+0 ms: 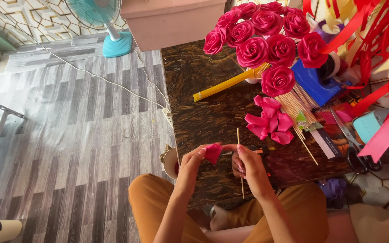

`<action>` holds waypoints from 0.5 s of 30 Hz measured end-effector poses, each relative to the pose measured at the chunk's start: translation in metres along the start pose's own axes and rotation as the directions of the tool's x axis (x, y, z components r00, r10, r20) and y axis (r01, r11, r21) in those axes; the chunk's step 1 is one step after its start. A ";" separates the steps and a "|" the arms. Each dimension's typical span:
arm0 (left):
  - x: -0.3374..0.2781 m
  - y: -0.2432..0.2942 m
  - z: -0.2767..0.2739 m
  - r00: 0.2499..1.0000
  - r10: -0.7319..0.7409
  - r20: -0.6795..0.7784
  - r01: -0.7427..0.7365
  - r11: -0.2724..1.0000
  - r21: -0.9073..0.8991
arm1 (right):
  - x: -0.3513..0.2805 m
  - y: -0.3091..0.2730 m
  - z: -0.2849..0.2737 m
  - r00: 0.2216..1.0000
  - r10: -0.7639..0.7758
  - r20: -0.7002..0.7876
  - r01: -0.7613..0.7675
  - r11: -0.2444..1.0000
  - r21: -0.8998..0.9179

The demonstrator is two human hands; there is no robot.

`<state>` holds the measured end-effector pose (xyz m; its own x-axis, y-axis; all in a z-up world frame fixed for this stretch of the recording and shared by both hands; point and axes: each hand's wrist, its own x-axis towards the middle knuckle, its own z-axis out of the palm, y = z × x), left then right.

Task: The person applies glue to a pink paper petal using a glue gun, attaches it to a wooden stick, and then uses scissors to trim and shape the paper to form a rose.

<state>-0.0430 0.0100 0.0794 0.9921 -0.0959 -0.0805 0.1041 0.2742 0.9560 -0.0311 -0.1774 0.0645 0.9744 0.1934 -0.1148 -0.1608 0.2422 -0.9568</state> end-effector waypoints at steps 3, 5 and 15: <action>0.003 -0.005 -0.002 1.000 0.009 -0.022 -0.009 1.000 -0.021 | 0.001 -0.001 -0.003 0.998 0.010 0.068 -0.011 1.000 0.017; 0.002 0.004 0.000 1.000 -0.019 0.021 0.022 0.986 -0.168 | 0.001 0.005 -0.011 0.992 0.071 0.107 -0.063 0.995 -0.075; 0.012 -0.035 -0.011 0.996 -0.091 -0.020 0.075 0.909 -0.410 | -0.015 -0.012 -0.004 0.998 0.021 0.066 0.008 0.911 -0.412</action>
<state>-0.0340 0.0099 0.0418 0.9798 -0.1016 -0.1725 0.1973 0.6340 0.7477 -0.0427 -0.1874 0.0768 0.9582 0.2612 -0.1166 -0.0735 -0.1691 -0.9829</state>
